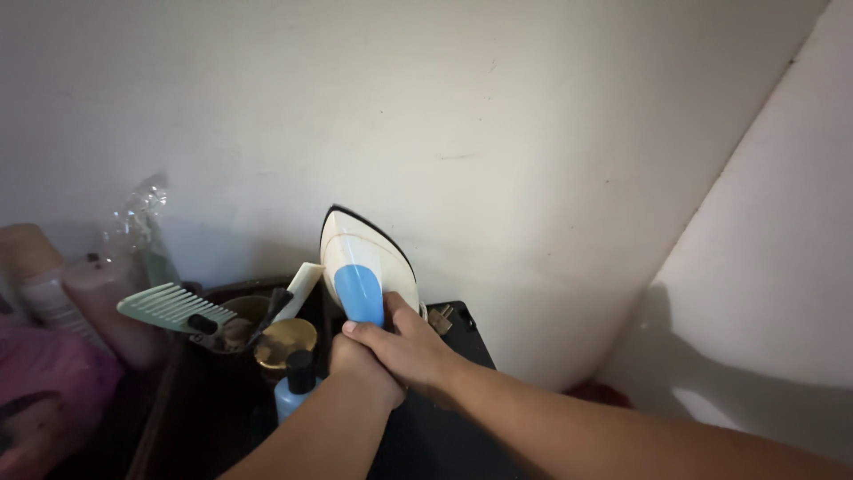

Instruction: Organize household items and cosmetics on a bed and vanity, including handling a clothes iron and a handbag.

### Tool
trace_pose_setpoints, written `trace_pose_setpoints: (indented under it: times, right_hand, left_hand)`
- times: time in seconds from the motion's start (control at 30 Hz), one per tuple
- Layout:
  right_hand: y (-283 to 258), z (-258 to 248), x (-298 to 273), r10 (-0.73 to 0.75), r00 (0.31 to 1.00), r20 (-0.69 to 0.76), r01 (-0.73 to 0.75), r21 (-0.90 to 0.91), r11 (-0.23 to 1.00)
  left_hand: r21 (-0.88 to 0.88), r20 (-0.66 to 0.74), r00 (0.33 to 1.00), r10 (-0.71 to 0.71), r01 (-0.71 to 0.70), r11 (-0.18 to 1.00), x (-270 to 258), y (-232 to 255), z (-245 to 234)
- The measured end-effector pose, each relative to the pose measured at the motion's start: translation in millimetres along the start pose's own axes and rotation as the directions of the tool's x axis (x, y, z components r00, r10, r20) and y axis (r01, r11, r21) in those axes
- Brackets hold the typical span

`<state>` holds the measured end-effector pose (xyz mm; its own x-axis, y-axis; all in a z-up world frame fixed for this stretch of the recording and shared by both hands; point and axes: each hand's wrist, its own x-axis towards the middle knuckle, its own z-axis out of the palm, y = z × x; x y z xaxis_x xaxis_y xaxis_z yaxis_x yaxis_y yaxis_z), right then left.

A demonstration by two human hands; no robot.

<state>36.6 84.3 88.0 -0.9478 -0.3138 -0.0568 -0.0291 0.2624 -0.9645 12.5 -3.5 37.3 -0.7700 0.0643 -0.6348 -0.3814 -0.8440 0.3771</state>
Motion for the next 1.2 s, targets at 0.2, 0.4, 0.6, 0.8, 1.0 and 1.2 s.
trace_pose_setpoints:
  times: [0.2,0.4,0.6,0.8,1.0,1.2]
  right_hand:
    - [-17,1,-10,0.015,0.998,-0.069,-0.022,-0.106,0.994]
    - [-38,2,-23,0.186,0.982,0.032,-0.185,-0.022,0.982]
    - [-46,-1,-17,0.268,0.963,-0.033,-0.269,-0.031,0.963]
    - [-20,4,-12,0.215,0.974,-0.073,-0.207,0.101,0.973]
    - [-17,-1,-12,0.176,0.979,-0.105,-0.176,0.007,0.984]
    - [-8,-12,10,0.205,0.974,-0.093,-0.199,0.063,0.978]
  left_hand:
    - [-0.024,0.082,0.995,0.048,-0.047,0.999,-46,11,17]
    - [0.073,-0.105,0.991,0.080,-0.072,0.995,-89,9,27]
    - [0.117,-0.062,0.998,0.026,-0.018,0.993,-97,13,43]
    - [0.201,-0.142,0.990,0.009,0.020,0.979,-114,10,43]
    - [0.117,-0.105,0.994,0.016,-0.004,0.993,-72,1,30]
    - [0.207,-0.105,0.994,0.023,-0.001,0.978,-65,14,36]
